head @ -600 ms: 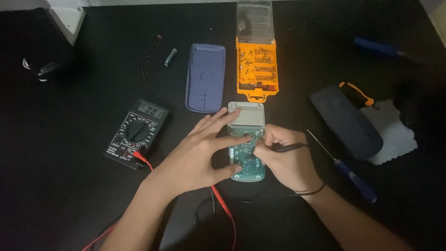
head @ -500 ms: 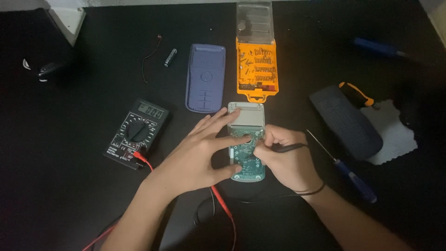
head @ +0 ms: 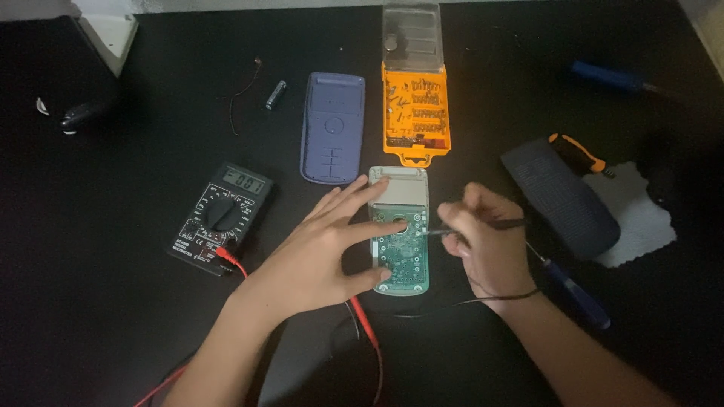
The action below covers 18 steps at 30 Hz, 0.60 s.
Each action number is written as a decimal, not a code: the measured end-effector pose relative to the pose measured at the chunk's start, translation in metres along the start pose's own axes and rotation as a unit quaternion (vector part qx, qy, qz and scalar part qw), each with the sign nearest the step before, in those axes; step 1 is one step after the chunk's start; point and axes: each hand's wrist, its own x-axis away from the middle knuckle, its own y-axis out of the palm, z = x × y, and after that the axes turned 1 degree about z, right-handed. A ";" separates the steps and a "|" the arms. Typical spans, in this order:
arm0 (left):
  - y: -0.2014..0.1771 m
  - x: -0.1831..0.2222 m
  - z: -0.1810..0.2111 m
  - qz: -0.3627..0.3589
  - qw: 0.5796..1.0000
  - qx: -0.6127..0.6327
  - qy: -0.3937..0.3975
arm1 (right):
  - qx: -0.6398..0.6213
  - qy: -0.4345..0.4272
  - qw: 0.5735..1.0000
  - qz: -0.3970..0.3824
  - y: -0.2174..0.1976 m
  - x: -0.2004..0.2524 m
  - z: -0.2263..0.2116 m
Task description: Using a digital multimeter to probe and test components on a circuit board
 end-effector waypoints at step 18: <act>-0.002 -0.001 0.003 -0.020 0.999 0.018 -0.023 | -0.043 -0.054 0.998 -0.016 0.003 0.004 -0.007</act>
